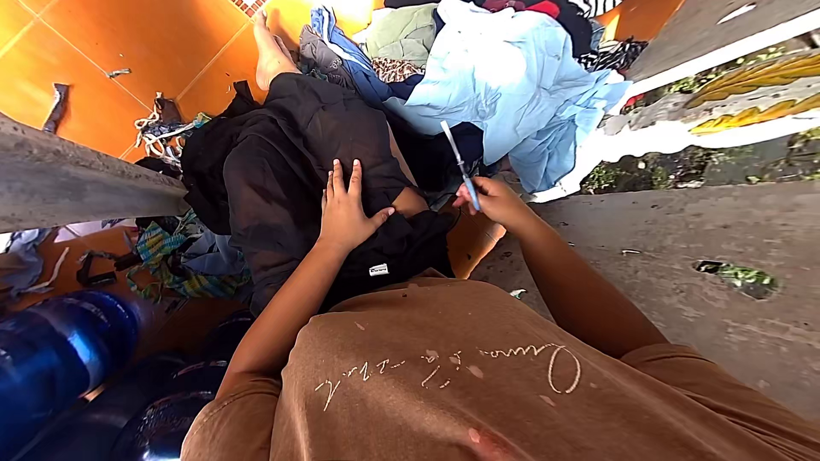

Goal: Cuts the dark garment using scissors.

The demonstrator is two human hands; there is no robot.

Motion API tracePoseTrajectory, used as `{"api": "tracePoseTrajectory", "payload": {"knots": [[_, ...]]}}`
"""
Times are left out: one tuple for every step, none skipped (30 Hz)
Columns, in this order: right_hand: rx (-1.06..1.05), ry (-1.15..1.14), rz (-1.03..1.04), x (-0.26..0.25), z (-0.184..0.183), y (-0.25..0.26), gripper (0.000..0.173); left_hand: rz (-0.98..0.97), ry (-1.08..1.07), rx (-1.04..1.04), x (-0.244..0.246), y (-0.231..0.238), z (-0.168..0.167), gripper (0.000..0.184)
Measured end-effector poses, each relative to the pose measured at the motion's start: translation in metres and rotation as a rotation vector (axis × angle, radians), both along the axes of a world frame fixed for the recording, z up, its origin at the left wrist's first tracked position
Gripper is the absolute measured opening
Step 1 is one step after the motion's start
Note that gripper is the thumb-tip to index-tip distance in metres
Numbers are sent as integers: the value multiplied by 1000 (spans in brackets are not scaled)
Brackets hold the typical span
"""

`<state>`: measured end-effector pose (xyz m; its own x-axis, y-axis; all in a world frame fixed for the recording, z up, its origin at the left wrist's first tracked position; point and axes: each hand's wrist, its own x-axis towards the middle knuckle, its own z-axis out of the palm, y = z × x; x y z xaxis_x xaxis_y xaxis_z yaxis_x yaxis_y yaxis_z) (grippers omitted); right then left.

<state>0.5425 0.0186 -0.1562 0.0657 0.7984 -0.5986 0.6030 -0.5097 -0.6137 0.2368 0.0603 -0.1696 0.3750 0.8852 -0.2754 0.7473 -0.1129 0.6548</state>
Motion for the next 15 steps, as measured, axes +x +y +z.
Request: {"api": "tracePoseTrajectory", "payload": {"knots": [[30,81,1,7,1,-5,36,10,-58,107,0,-4,-2,96],[53,173,7,12,2,-10,43,5,-115,244,2,-7,-4,84],[51,288,20,15,5,-13,52,-9,-157,366,5,-8,-5,72],[29,400,55,15,10,-17,61,-27,-180,446,8,-9,-4,62],[-9,488,108,14,13,-19,69,-45,-186,474,12,-10,-3,54],[-58,548,173,12,16,-22,72,-59,-185,456,16,-12,-2,48],[-110,595,226,11,17,-24,70,-63,-181,419,19,-13,-2,41],[-166,621,263,10,18,-26,64,-59,-176,381,22,-15,-2,35],[-222,636,280,9,18,-28,58,-51,-165,358,23,-16,-1,32],[-270,652,284,9,17,-29,56,-43,-156,343,23,-16,-1,28],[-304,663,281,8,16,-30,56,-35,-156,336,23,-16,-1,25],[-324,669,272,7,14,-31,55,-25,-168,356,23,-16,-2,21],[-328,673,264,4,14,-31,55,-18,-181,395,23,-16,-5,17],[-321,673,261,1,14,-31,55,-20,-190,429,23,-16,-6,15],[-301,673,249,-4,13,-30,53,-28,-194,460,22,-16,-7,14]]}}
